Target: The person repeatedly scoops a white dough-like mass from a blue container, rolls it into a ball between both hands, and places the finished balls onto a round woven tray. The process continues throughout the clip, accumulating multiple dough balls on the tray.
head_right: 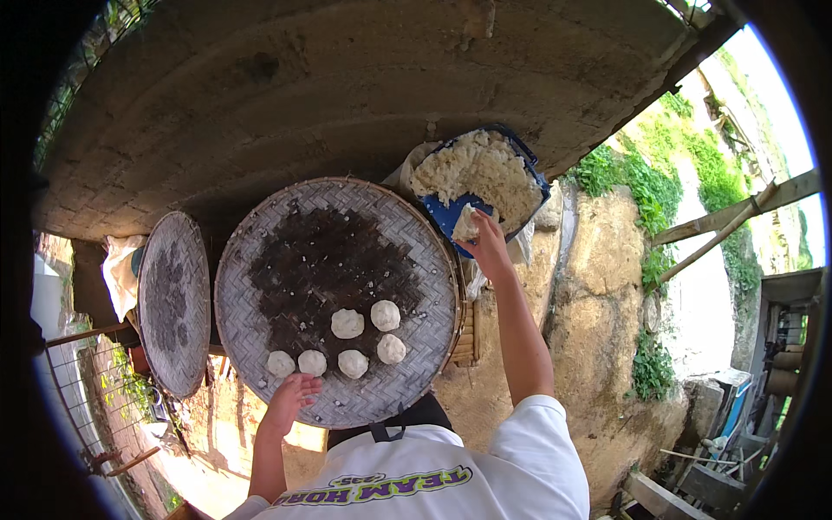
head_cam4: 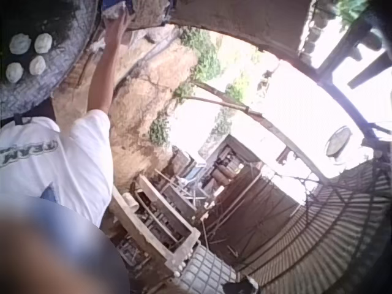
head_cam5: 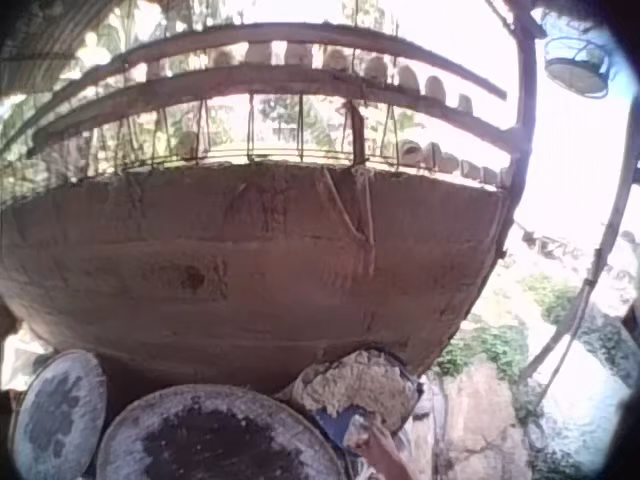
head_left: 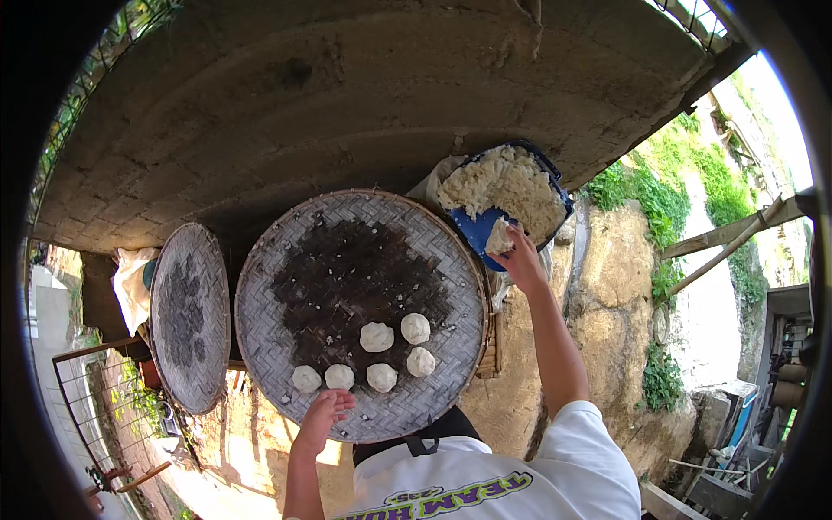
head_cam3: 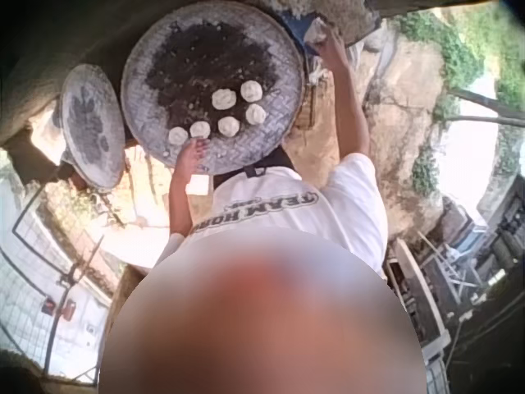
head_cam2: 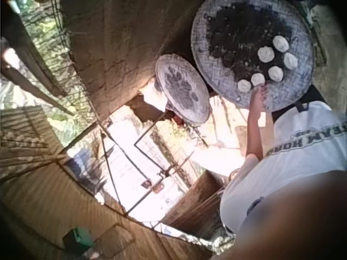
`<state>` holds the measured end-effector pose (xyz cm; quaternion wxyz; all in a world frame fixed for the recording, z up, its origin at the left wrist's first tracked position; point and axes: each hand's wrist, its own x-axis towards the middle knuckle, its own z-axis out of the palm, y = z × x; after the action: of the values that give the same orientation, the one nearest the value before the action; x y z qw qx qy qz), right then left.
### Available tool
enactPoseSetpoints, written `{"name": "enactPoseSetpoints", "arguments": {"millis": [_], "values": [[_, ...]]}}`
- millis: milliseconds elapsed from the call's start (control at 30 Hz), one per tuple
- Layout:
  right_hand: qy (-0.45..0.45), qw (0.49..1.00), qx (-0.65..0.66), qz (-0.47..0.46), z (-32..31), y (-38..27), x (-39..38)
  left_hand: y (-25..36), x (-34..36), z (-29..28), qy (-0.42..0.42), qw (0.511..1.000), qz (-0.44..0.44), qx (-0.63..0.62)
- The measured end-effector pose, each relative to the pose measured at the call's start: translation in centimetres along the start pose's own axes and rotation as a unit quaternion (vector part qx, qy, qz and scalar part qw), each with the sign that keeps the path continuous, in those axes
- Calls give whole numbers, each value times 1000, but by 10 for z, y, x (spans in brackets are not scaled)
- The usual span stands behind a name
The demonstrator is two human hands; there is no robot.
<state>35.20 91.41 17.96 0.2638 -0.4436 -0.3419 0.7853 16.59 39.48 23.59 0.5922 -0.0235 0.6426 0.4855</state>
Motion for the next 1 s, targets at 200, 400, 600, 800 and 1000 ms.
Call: {"name": "enactPoseSetpoints", "arguments": {"millis": [200,400,600,800,1000], "values": [[-159,981,-112,-8,118,5,-177,57,31,96,-65,963,151,-216],[-273,869,-398,-105,215,33,-339,61,-33,83,-291,835,147,-443],[-273,785,-461,-312,255,49,-384,41,-72,25,-427,756,6,-495],[-304,745,-423,-417,270,149,-393,27,-92,5,-410,812,47,-412],[-103,880,-330,-326,299,201,-440,8,-111,-16,-287,816,22,-502]]}}
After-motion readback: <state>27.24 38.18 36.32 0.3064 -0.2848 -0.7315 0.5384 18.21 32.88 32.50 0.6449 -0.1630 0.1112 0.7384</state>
